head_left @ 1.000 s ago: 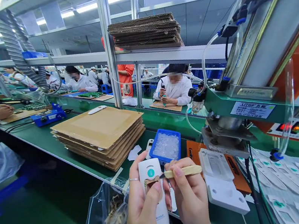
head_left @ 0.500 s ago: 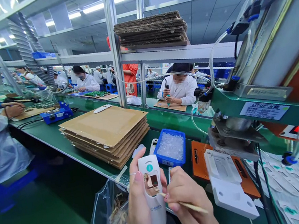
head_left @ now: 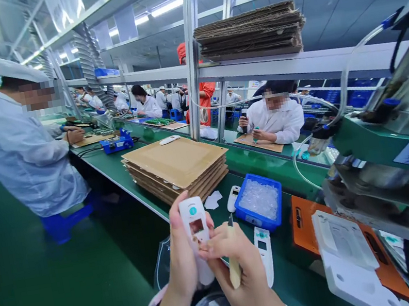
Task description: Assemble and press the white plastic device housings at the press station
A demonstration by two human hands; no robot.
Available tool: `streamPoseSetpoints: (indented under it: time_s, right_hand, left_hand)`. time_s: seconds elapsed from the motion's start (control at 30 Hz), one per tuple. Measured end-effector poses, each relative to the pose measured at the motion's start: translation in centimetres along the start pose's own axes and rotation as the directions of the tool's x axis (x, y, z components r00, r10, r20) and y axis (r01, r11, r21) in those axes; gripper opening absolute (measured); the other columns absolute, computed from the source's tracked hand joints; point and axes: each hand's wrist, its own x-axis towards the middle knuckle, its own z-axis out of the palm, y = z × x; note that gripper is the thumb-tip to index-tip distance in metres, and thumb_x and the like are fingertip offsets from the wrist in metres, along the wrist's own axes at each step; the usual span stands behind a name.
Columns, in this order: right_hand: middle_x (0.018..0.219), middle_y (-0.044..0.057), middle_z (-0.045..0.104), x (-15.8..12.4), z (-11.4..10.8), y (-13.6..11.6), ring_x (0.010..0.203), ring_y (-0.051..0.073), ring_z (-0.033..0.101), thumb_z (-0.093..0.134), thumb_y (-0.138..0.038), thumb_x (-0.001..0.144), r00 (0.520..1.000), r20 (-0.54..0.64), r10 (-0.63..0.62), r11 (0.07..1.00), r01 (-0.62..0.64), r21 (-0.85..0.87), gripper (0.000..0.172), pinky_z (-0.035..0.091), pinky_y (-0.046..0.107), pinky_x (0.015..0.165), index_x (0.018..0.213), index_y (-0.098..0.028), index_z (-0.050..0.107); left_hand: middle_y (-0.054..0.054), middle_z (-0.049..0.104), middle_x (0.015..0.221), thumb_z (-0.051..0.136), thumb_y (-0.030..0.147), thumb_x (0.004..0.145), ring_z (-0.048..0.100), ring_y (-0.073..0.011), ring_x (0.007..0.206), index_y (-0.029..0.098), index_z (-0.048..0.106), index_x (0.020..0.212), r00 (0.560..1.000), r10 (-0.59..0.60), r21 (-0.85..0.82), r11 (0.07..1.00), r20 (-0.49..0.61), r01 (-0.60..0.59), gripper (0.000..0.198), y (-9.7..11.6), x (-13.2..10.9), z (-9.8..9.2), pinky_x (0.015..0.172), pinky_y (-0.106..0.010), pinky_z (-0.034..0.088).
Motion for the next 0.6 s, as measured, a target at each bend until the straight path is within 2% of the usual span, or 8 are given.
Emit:
streamPoseSetpoints:
  time_s: [0.07, 0.13, 0.2, 0.3, 0.37, 0.47, 0.53, 0.6]
  right_hand:
    - [0.086, -0.003, 0.066, -0.2, 1.4, 0.8, 0.080, 0.011, 0.062, 0.055, -0.005, 0.087, 0.995, -0.053, 0.088, 0.989, -0.081, 0.125, 0.021, 0.049, 0.027, 0.076, 0.095, -0.024, 0.054]
    - [0.083, -0.002, 0.066, -0.7, 2.9, 2.4, 0.077, 0.011, 0.062, 0.058, -0.011, 0.087, 0.973, -0.077, 0.216, 0.970, -0.205, 0.128, 0.013, 0.050, 0.024, 0.070, 0.090, -0.023, 0.057]
    - [0.082, 0.000, 0.066, -1.4, 4.5, 4.6, 0.075, 0.013, 0.062, 0.059, -0.010, 0.085, 0.948, 0.032, 0.316, 0.948, -0.314, -0.051, 0.011, 0.050, 0.024, 0.068, 0.087, -0.021, 0.061]
    - [0.078, 0.003, 0.068, -2.8, 6.5, 7.5, 0.076, 0.017, 0.062, 0.055, 0.003, 0.075, 0.881, 0.235, 0.410, 0.879, -0.314, -0.359, 0.028, 0.048, 0.028, 0.071, 0.084, -0.020, 0.068]
    - [0.075, 0.004, 0.068, -3.6, 7.1, 8.3, 0.074, 0.019, 0.061, 0.052, 0.007, 0.070, 0.856, 0.270, 0.440, 0.851, -0.302, -0.430, 0.036, 0.046, 0.031, 0.072, 0.082, -0.021, 0.071]
    - [0.077, 0.006, 0.068, -4.1, 6.1, 7.7, 0.075, 0.020, 0.061, 0.053, 0.002, 0.076, 0.863, 0.256, 0.437, 0.839, -0.288, -0.461, 0.031, 0.047, 0.033, 0.074, 0.085, -0.021, 0.072]
    - [0.086, 0.007, 0.069, -4.2, 4.4, 6.6, 0.083, 0.021, 0.062, 0.055, -0.006, 0.081, 0.888, 0.228, 0.400, 0.846, -0.262, -0.465, 0.027, 0.049, 0.033, 0.074, 0.094, -0.023, 0.071]
    - [0.097, 0.007, 0.069, -4.4, 2.2, 5.8, 0.090, 0.021, 0.062, 0.055, -0.012, 0.086, 0.931, 0.184, 0.315, 0.872, -0.207, -0.443, 0.026, 0.052, 0.031, 0.073, 0.104, -0.025, 0.068]
  left_hand:
    - [0.004, 0.059, 0.067, 0.047, 0.077, 0.075, 0.052, -0.0115, 0.047, 0.029, 0.043, 0.123, 0.997, 0.042, 0.077, 0.996, -0.066, -0.037, 0.068, 1.5, 1.6, -1.7, 0.045, -0.024, 0.045]
    - [0.006, 0.057, 0.065, 0.058, 0.067, 0.074, 0.051, -0.0104, 0.045, 0.027, 0.042, 0.120, 0.981, 0.125, 0.236, 0.968, -0.149, -0.087, 0.063, 2.9, 3.3, -3.8, 0.042, -0.022, 0.043]
    - [0.008, 0.056, 0.068, 0.075, 0.049, 0.065, 0.052, -0.0090, 0.044, 0.025, 0.042, 0.120, 0.962, 0.194, 0.354, 0.928, -0.191, -0.117, 0.068, 4.3, 4.8, -5.9, 0.042, -0.021, 0.043]
    - [0.007, 0.056, 0.074, 0.078, 0.038, 0.062, 0.053, -0.0085, 0.041, 0.023, 0.043, 0.125, 0.948, 0.262, 0.478, 0.866, -0.179, -0.149, 0.074, 6.1, 6.9, -7.6, 0.040, -0.022, 0.044]
    - [0.006, 0.057, 0.078, 0.073, 0.039, 0.067, 0.053, -0.0087, 0.041, 0.023, 0.042, 0.130, 0.945, 0.298, 0.564, 0.807, -0.132, -0.175, 0.073, 7.2, 8.7, -7.7, 0.041, -0.024, 0.046]
    - [0.002, 0.061, 0.086, 0.063, 0.039, 0.076, 0.057, -0.0101, 0.050, 0.023, 0.036, 0.138, 0.941, 0.337, 0.706, 0.673, -0.026, -0.221, 0.069, 8.7, 12.8, -6.7, 0.050, -0.027, 0.050]
    - [-0.002, 0.065, 0.097, 0.061, 0.040, 0.081, 0.063, -0.0145, 0.070, 0.020, 0.042, 0.136, 0.937, 0.344, 0.803, 0.539, 0.065, -0.254, 0.061, 9.5, 16.3, -5.5, 0.066, -0.030, 0.054]
    - [-0.005, 0.065, 0.110, 0.064, 0.039, 0.082, 0.063, -0.0203, 0.095, 0.018, 0.054, 0.125, 0.935, 0.320, 0.886, 0.373, 0.156, -0.276, 0.049, 9.9, 20.0, -4.2, 0.084, -0.036, 0.052]
